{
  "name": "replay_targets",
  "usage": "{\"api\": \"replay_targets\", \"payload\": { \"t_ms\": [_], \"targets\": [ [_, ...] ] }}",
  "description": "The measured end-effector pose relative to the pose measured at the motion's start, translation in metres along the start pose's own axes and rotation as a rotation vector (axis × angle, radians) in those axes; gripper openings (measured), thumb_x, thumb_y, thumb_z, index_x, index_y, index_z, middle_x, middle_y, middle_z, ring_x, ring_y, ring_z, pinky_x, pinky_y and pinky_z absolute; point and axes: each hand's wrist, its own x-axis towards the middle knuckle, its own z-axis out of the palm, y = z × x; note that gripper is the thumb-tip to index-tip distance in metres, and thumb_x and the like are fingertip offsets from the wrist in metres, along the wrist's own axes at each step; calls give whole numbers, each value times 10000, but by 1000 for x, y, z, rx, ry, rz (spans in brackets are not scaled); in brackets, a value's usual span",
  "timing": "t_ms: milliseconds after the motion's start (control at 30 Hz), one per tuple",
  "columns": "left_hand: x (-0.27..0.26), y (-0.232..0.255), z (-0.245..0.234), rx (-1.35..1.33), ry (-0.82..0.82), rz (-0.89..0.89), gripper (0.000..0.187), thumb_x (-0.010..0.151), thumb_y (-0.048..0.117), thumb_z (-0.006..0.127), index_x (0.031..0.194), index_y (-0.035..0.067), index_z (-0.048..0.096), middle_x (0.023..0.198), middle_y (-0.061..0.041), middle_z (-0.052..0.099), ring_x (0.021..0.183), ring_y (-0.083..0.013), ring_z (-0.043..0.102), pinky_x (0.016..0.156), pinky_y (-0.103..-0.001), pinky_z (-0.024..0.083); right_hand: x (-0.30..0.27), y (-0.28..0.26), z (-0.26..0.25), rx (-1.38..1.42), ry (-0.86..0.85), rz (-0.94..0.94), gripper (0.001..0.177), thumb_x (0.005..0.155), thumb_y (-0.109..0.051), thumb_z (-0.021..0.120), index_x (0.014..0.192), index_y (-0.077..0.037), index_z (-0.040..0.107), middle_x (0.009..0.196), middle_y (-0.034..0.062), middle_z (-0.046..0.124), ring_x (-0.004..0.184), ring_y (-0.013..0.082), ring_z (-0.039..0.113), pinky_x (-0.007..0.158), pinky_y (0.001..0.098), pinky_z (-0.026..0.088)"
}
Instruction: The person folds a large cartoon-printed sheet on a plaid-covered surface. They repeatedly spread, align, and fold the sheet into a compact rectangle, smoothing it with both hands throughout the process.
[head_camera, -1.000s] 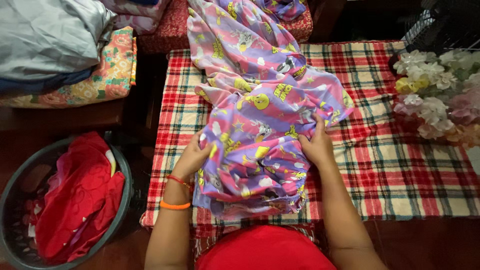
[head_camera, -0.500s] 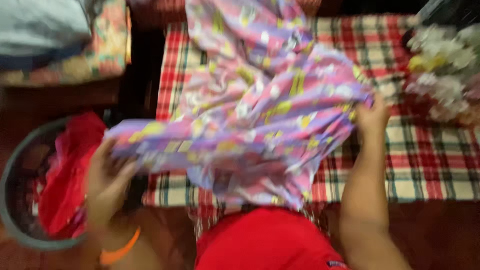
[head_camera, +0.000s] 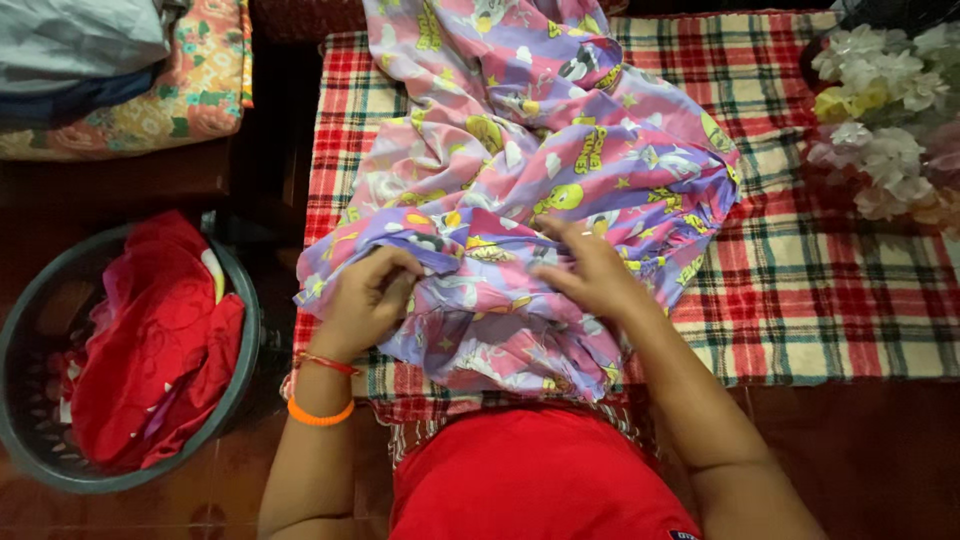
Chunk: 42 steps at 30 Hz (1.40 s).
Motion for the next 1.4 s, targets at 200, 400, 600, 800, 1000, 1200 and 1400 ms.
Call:
{"api": "replay_targets", "payload": {
  "t_ms": [200,400,600,800,1000,1200,1400],
  "targets": [
    [1,21,-9,297,57,223,156,885,-58,683,1006,36,716,984,-55,717,880,-193,684,790,-279,532,22,27,-57,-201,611,-85,237,910,18,573,1110,-43,686,1034,151,689,949,287,665,867,414,538],
    [-15,14,-30,180,277,178,270,903,-48,673,1166,4,712,1390,-162,651,1154,-245,681,925,-293,578,-52,15,-98,-144,525,-212,121,997,-20,733,1053,-12,626,985,72,681,853,161,643,787,322,519],
    [-27,-37,-45,426,427,-218,626,787,242,855,1296,-35,617,1278,-225,646,977,-278,682,823,-360,559,-104,3,-34,-156,-372,62,244,844,-185,699,1069,-149,788,1022,84,713,802,260,695,705,399,574],
    [-28,-113,-49,674,279,-371,588,860,460,856,1210,16,697,1067,-208,740,945,-300,699,892,-403,550,-121,21,-7,-451,-142,-294,393,749,-362,775,1057,-120,749,1067,111,704,1008,319,662,849,476,489],
    [-27,-137,-52,171,442,-239,388,960,269,786,1242,85,594,1139,-113,633,898,-217,604,765,-363,526,-127,29,-40,-113,51,83,201,852,-253,710,984,-101,710,986,74,694,933,237,706,892,378,554],
    [-41,-111,-59,-267,59,-96,644,878,-1,700,1465,91,451,1248,-40,590,1087,-129,593,909,-283,519,-123,27,-48,-300,-119,-350,433,631,-212,843,1034,-82,751,1011,112,678,976,340,637,852,442,484],
    [-42,-118,-65,265,165,-330,541,881,-32,687,1391,86,549,1118,-48,684,964,-147,669,829,-286,539,-117,52,-28,-161,110,-56,165,851,-99,713,1013,-89,741,964,95,696,890,246,685,801,377,554]
  ]
}}
